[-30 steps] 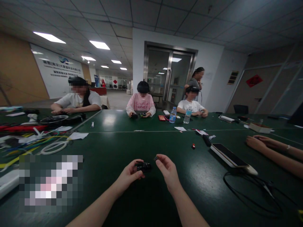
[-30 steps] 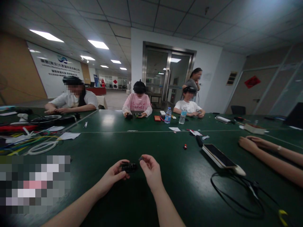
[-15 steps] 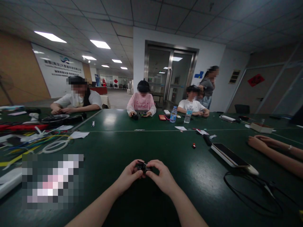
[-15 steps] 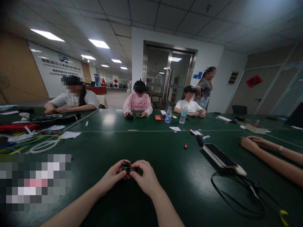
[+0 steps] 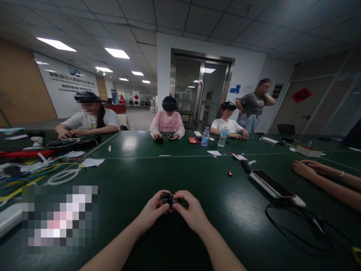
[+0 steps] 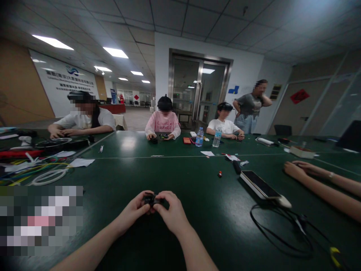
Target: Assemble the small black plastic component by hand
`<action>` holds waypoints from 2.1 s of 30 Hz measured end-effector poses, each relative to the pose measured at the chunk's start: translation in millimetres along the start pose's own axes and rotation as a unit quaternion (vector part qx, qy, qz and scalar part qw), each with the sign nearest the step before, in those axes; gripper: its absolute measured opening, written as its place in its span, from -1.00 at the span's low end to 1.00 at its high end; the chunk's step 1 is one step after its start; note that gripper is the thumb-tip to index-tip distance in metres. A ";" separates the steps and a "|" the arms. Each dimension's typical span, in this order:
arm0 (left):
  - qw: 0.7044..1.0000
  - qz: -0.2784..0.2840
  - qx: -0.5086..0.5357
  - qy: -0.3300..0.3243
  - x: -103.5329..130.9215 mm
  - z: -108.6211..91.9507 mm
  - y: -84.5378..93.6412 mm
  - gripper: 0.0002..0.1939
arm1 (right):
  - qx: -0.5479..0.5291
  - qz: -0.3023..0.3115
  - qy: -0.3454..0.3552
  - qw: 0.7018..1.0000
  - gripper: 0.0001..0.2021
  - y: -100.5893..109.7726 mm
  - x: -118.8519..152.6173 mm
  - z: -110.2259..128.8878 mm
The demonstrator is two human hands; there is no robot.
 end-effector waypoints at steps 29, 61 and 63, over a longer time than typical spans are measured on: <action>1.000 -0.007 0.027 -0.003 0.4 2.9 2.8 -0.57 | -0.030 0.003 0.022 0.999 -0.81 1.0 -0.1 -1.7; 1.000 -0.013 0.023 0.012 0.4 4.3 6.3 -0.63 | 0.020 0.031 -0.011 0.999 -0.77 1.5 -0.5 -0.3; 0.999 -0.017 0.024 0.013 0.3 5.5 7.2 -0.61 | 0.024 0.031 -0.013 0.999 -0.78 1.5 -0.3 0.4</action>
Point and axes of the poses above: each hand's wrist, its own x-axis away from the middle knuckle, its own y-axis out of the back of the hand, z = x × y, the point moved 5 cm from there along -x, towards the middle knuckle, and after that the axes turned 2 degrees about -z, right-handed, at the moved point
